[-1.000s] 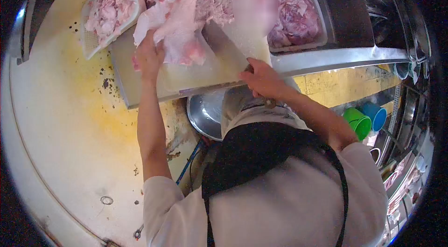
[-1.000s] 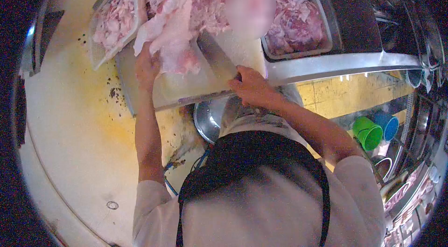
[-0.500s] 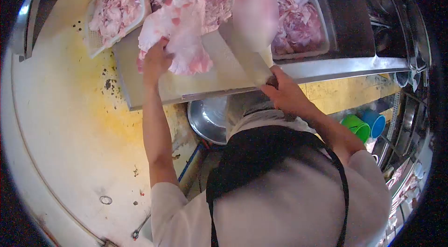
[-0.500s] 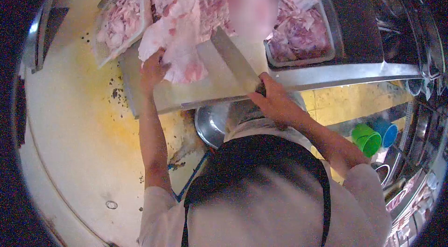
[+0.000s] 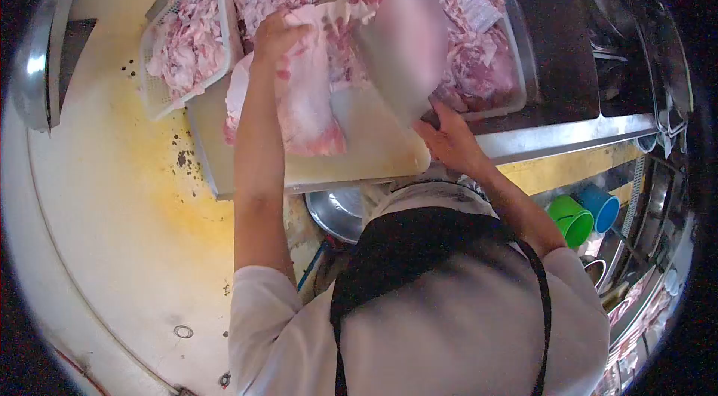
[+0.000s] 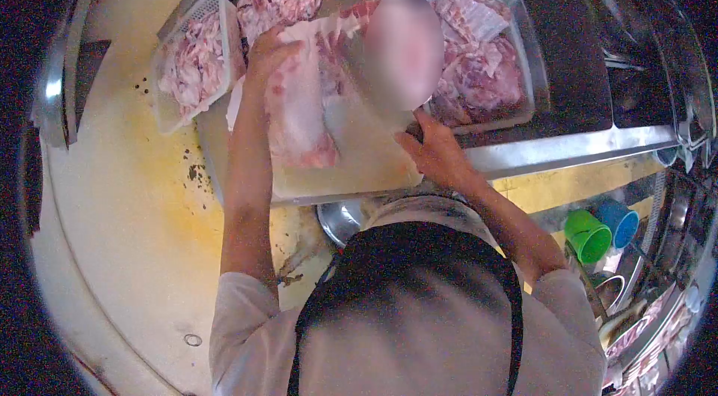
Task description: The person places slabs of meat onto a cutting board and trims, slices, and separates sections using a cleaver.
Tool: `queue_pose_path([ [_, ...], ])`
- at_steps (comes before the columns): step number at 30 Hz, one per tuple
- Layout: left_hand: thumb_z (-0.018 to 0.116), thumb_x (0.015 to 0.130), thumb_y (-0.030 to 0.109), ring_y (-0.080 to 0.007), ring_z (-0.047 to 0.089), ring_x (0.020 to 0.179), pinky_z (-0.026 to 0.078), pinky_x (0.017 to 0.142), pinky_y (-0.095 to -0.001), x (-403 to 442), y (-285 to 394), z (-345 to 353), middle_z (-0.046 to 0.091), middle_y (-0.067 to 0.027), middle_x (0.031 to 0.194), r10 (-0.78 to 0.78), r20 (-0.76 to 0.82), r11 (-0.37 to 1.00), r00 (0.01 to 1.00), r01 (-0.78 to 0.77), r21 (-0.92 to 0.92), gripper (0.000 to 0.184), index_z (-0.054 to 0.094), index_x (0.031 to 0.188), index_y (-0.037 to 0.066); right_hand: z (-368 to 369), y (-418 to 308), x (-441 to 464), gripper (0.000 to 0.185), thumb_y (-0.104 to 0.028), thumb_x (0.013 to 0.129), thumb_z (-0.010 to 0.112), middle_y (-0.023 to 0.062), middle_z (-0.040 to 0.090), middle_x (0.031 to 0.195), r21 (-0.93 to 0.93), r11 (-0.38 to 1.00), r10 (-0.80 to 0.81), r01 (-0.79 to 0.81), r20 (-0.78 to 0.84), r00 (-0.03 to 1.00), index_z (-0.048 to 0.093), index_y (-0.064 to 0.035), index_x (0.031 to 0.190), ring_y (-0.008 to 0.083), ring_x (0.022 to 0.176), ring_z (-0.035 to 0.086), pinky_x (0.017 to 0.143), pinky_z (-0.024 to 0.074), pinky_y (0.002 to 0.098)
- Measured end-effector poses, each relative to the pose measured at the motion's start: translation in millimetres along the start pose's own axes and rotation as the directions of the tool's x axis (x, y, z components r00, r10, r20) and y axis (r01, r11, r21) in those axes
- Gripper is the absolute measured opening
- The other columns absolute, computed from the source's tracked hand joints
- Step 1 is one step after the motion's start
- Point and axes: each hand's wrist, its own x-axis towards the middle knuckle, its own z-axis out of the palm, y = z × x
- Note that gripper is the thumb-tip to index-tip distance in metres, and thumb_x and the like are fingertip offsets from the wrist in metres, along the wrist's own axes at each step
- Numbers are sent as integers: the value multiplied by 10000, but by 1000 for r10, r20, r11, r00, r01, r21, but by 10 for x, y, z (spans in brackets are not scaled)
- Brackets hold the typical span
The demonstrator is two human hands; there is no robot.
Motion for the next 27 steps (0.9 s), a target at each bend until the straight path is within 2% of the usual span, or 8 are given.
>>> queue_pose_path([
  [3, 749, 731, 303, -360, 667, 837, 527, 767, -422, -338, 197, -180, 700, -207, 935, 345, -67, 926, 936, -327, 190, 557, 650, 1221, 58, -67, -242, 290, 397, -264, 924, 622, 164, 632, 830, 53, 998, 35, -37, 46, 998, 540, 22, 1187, 262, 658, 607, 609, 478, 396],
  [5, 753, 713, 225, -321, 638, 651, 515, 666, -412, -719, 435, -383, 677, -187, 788, 272, -59, 962, 960, -271, 27, 505, 671, 1188, 74, 51, -142, 536, 291, -220, 941, 616, 29, 564, 657, 100, 985, -136, 143, -73, 988, 562, 10, 1110, 96, 470, 512, 435, 417, 284],
  [8, 748, 716, 170, -287, 586, 529, 479, 582, -404, -1094, 501, -446, 637, -165, 688, 274, -154, 953, 949, -290, -93, 445, 690, 1146, 70, 93, -300, 883, 293, -224, 940, 617, 33, 566, 660, 74, 964, -243, 254, -131, 961, 564, 10, 1108, 100, 462, 503, 435, 415, 290],
  [11, 743, 725, 148, -293, 586, 540, 461, 566, -403, -1201, 706, -578, 611, -158, 635, 148, -12, 988, 989, -148, -39, 389, 706, 1103, 65, 142, -466, 1187, 294, -223, 941, 613, 31, 561, 656, 129, 904, -379, 407, -197, 904, 561, 13, 1108, 103, 466, 504, 440, 416, 293],
  [14, 750, 727, 144, -284, 578, 524, 441, 542, -393, -1221, 716, -616, 607, -137, 607, 134, -42, 990, 990, -136, -46, 364, 713, 1078, 55, 156, -590, 1318, 294, -211, 944, 608, 27, 557, 666, 144, 930, -320, 338, -135, 938, 562, 13, 1127, 100, 485, 502, 446, 414, 286],
  [17, 751, 741, 121, -254, 618, 579, 466, 564, -364, -1191, 542, -592, 648, -153, 676, 181, -98, 972, 979, -193, -131, 355, 712, 1084, 39, 85, -695, 1098, 364, -208, 909, 630, 132, 630, 770, 209, 973, -109, 93, 64, 992, 534, 39, 1158, 229, 581, 592, 565, 487, 372],
  [20, 747, 760, 97, -198, 655, 653, 495, 609, -327, -1124, 479, -644, 699, -161, 774, 230, -180, 918, 956, -275, -286, 350, 708, 1101, 26, 135, -467, 841, 352, -210, 918, 625, 145, 646, 762, 117, 981, -167, 152, 131, 977, 519, 41, 1142, 256, 590, 626, 566, 489, 397],
  [27, 741, 820, 121, -179, 667, 823, 505, 759, -300, -1103, 701, -1162, 720, -126, 923, -54, 91, 959, 994, 77, -271, 277, 702, 1057, -18, 95, -445, 788, 382, -243, 934, 600, 241, 644, 793, -171, 920, -339, 353, 104, 935, 489, 43, 1162, 423, 741, 656, 640, 492, 500],
])
